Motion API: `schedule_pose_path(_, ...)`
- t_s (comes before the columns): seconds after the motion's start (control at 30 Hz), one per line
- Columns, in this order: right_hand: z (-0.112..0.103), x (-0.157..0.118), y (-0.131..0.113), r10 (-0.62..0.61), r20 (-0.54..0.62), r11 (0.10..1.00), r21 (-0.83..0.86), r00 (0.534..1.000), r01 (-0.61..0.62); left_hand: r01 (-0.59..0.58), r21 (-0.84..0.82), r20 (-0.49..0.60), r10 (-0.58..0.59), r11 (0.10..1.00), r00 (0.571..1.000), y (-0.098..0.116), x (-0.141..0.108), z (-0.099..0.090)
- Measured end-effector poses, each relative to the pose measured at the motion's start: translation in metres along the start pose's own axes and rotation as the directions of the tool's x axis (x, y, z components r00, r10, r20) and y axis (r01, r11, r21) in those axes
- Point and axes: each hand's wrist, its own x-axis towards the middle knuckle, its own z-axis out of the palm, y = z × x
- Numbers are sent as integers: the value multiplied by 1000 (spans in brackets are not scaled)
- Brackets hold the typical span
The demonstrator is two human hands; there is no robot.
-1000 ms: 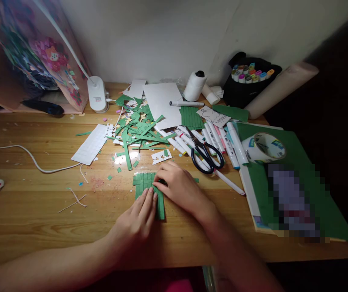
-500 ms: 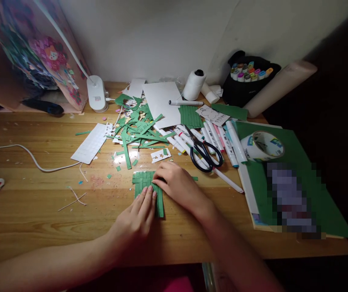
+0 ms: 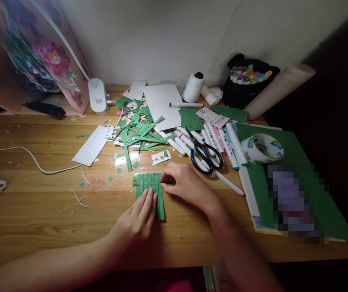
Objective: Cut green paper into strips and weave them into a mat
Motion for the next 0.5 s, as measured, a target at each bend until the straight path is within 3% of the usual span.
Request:
schedule_pose_path(0.17, 0, -1, 0, 4, 13, 1000, 1, 1000, -4, 29, -43, -32, -30, 999, 999, -2, 0, -1)
schedule_pose_path(0.27, -1, -1, -1, 14, 24, 1000, 23, 1000, -15, 56, -151, -52, -65, 987, 997, -11, 0, 2)
schedule_pose_path(0.33, -1, 0, -3, 28, 15, 999, 45, 999, -29, 120, -262, 31, -116, 957, 993, -23, 4, 0)
schedule_pose_path(0.4, 0, 2, -3, 45, -31, 997, 67, 998, -43, 198, -378, 186, -135, 904, 973, -37, 11, -9)
schedule_pose_path(0.47, 1, 4, -1, 56, -106, 996, 81, 993, -47, 233, -506, 292, -89, 830, 952, -48, 19, -29)
schedule_pose_path(0.5, 2, 5, 0, 57, -144, 995, 85, 988, -45, 237, -570, 293, -74, 787, 953, -52, 22, -43)
